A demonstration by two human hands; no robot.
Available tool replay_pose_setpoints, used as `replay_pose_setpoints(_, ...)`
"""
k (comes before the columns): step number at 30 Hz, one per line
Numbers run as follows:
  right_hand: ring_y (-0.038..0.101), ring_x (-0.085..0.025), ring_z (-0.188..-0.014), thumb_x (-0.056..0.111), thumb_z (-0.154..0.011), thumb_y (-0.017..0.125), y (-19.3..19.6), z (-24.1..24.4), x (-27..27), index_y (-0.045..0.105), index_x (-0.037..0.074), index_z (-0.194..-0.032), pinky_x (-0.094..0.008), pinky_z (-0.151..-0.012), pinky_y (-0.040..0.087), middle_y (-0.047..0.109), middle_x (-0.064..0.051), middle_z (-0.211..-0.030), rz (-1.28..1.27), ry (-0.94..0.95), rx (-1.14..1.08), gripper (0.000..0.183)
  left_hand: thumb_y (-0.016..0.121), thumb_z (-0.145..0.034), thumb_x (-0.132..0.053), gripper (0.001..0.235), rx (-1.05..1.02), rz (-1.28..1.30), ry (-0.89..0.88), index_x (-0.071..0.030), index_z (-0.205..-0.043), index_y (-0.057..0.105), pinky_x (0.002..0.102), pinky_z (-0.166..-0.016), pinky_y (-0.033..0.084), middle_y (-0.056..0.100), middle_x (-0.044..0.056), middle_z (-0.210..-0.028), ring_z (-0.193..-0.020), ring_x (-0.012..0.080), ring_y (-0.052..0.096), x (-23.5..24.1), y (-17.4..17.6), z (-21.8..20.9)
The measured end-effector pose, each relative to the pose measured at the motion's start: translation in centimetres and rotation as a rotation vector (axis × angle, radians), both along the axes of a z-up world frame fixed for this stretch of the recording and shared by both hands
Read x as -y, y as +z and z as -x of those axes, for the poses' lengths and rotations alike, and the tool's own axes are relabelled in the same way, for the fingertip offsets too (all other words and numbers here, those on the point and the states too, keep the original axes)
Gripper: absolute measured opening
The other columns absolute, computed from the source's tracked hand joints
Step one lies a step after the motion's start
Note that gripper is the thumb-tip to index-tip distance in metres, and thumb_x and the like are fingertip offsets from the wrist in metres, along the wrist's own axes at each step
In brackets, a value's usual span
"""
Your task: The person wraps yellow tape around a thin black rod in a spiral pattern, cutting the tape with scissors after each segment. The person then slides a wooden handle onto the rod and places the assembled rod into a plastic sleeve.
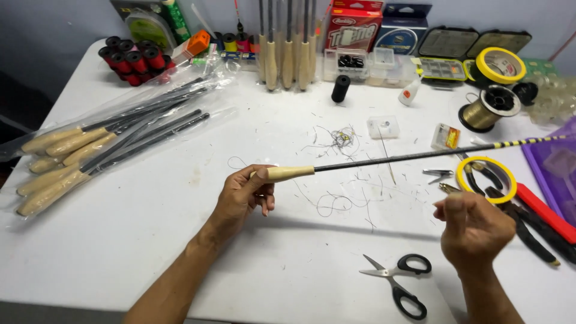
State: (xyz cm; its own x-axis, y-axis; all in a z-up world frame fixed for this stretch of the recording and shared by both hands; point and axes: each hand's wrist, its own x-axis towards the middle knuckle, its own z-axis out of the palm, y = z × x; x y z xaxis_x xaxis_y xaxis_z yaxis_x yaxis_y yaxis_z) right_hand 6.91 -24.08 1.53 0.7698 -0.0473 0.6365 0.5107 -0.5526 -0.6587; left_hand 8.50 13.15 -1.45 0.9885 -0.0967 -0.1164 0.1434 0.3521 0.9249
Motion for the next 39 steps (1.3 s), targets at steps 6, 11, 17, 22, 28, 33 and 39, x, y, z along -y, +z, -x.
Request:
replay_pose_setpoints(6,0.069,-0.031,-0.104,0.035,-0.088,0.078,4.8,-0.2,-1.5,0.070,0.003,-0.108,-0.045,-0.099,0.048,0.074,-0.012,-0.109,0.670,0.111,0.389,0.039,0.063,-0.098,-0.031,0.038,-0.006,-0.015,-0.081,0.004,-0.111,0.069,0.027,-0.042,0.053,0.060,0.012,-0.066,-0.052,0.0203,0.065,0.5,-0.2,0.3)
replay_pose_setpoints(11,0.071,-0.023,-0.089,0.053,-0.076,0.083,2.9,-2.3,-0.6,0.072,0.011,-0.115,-0.040,-0.085,0.054,0.076,-0.001,-0.100,0.957,0.143,0.249,0.059,0.065,-0.097,-0.033,0.038,-0.067,0.043,-0.109,0.004,-0.106,0.070,0.029,-0.042,0.054,0.059,0.012,-0.068,-0.052,0.0228,0.065,0.5,0.3,0.6)
replay_pose_setpoints(17,0.066,-0.017,-0.064,0.028,-0.088,0.075,2.4,-2.9,-1.3,0.076,0.013,-0.095,-0.031,-0.063,0.051,0.071,0.001,-0.076,0.794,0.192,0.111,0.016,0.063,-0.096,-0.029,0.042,-0.043,-0.305,-0.040,0.004,-0.120,0.071,0.031,-0.043,0.063,0.062,0.010,-0.075,-0.060,0.0188,0.066,-2.8,0.5,-2.6)
replay_pose_setpoints(22,0.065,-0.018,-0.071,0.022,-0.083,0.083,-1.9,-3.4,1.9,0.080,0.012,-0.101,-0.031,-0.062,0.048,0.073,-0.004,-0.077,0.657,-0.029,-0.158,0.021,0.064,-0.100,-0.023,0.024,0.478,-1.199,0.442,-0.001,-0.107,0.074,0.037,-0.079,0.060,0.072,0.017,-0.101,-0.087,0.0272,0.070,-13.4,1.1,-10.6)
replay_pose_setpoints(28,0.076,-0.016,-0.078,0.045,-0.074,0.079,-9.3,-6.1,9.0,0.080,0.028,-0.110,-0.026,-0.080,0.060,0.081,0.003,-0.081,0.928,-0.100,-0.322,0.041,0.064,-0.100,-0.007,0.023,0.243,-1.623,0.477,0.004,-0.118,0.074,0.055,-0.096,0.049,0.066,0.030,-0.114,-0.111,0.0497,0.055,-27.6,-0.2,-20.0)
replay_pose_setpoints(33,0.076,-0.004,-0.098,0.062,-0.075,0.073,-11.4,-8.0,10.7,0.076,0.053,-0.111,-0.015,-0.093,0.058,0.083,0.014,-0.093,1.159,-0.311,-0.709,0.037,0.072,-0.097,-0.023,0.026,-0.184,-1.534,0.317,-0.005,-0.116,0.073,0.051,-0.093,0.047,0.070,0.016,-0.121,-0.114,0.0384,0.062,-28.1,0.9,-21.9)
replay_pose_setpoints(39,0.077,-0.012,-0.088,0.052,-0.075,0.077,-10.1,-6.8,9.1,0.081,0.041,-0.105,-0.021,-0.085,0.059,0.082,0.008,-0.085,0.988,-0.244,-0.505,0.033,0.067,-0.102,-0.014,0.007,-0.186,-1.447,0.354,-0.010,-0.104,0.072,0.055,-0.105,0.043,0.073,0.012,-0.110,-0.110,0.0334,0.064,-27.1,2.4,-21.8)
